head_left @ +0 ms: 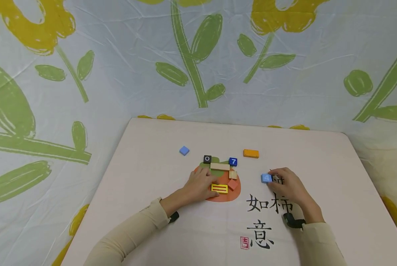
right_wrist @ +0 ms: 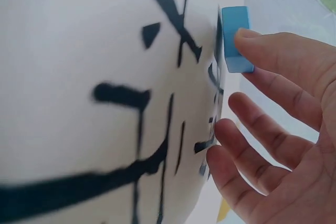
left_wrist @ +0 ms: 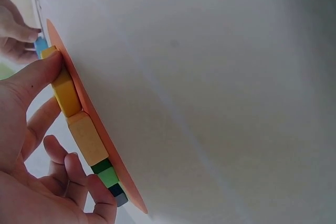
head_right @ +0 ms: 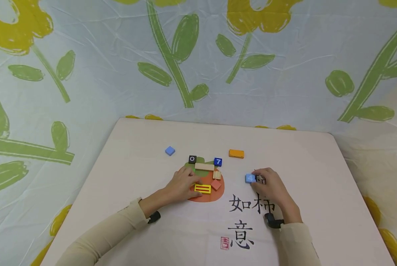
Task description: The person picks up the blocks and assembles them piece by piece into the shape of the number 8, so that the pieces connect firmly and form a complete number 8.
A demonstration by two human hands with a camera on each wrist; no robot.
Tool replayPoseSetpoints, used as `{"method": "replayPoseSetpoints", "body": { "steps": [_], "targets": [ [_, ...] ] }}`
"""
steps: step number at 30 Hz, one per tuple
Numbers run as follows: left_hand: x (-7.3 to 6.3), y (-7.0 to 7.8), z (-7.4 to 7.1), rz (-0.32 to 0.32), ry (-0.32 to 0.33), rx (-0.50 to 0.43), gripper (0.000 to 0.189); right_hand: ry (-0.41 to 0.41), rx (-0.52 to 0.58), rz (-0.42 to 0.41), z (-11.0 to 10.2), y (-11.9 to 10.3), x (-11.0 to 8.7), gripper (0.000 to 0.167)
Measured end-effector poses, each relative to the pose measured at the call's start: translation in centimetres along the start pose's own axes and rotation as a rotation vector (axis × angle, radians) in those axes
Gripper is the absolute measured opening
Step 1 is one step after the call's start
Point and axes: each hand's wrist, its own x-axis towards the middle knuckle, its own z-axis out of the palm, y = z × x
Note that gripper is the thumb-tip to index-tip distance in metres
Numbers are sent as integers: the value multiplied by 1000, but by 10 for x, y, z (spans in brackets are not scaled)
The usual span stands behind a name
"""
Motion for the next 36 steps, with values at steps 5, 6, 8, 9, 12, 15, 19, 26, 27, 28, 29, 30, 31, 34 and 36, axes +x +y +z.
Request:
{"method": "replayPoseSetpoints", "body": {
  "steps": [5, 6, 8, 9, 12, 15, 19, 26, 27, 28, 29, 30, 31, 34, 36],
  "targets": [
    [0, 0, 0, 1, -4, -6, 41, 22, 5, -12, 2, -5, 10, 34],
    [0, 0, 0, 1, -2, -7, 41, 26, 8, -19, 3, -6, 13, 34],
    [0, -1, 1, 2, 3, -11, 40, 33, 17, -37, 3, -9, 19, 34],
    [0, -1, 1, 2, 6, -14, 40, 37, 20, -48, 3, -11, 23, 34],
    [0, -1, 1, 5, 12, -21, 38, 44, 22, -82, 3, -15, 34, 34],
    [-1, -1, 1, 3, 10, -22, 37, 50, 23, -98, 4, -19, 47, 34],
    [-1, 0, 1, -2, 4, -21, 36, 52, 30, -124, 5, -26, 65, 33],
    [-1, 1, 1, -5, 2, 4, 40, 36, 23, -174, 7, -37, 99, 31],
    [-1, 1, 1, -6, 1, 6, 40, 26, 26, -172, 7, -38, 103, 32],
    [-1, 0, 1, -7, 1, 7, 40, 16, 29, -170, 8, -39, 108, 33],
    [-1, 0, 1, -7, 1, 5, 40, 3, 31, -167, 9, -40, 112, 33],
    [-1, 0, 1, -8, 1, 5, 39, -11, 34, -165, 9, -41, 116, 33],
    [-1, 0, 1, -7, 2, 2, 38, -25, 32, -165, 10, -41, 119, 33],
    [0, -1, 1, -4, 4, 2, 36, -63, 18, -166, 14, -41, 129, 32],
    [0, -2, 1, -4, 5, -1, 35, -77, -1, -177, 17, -40, 135, 32]
  ]
}}
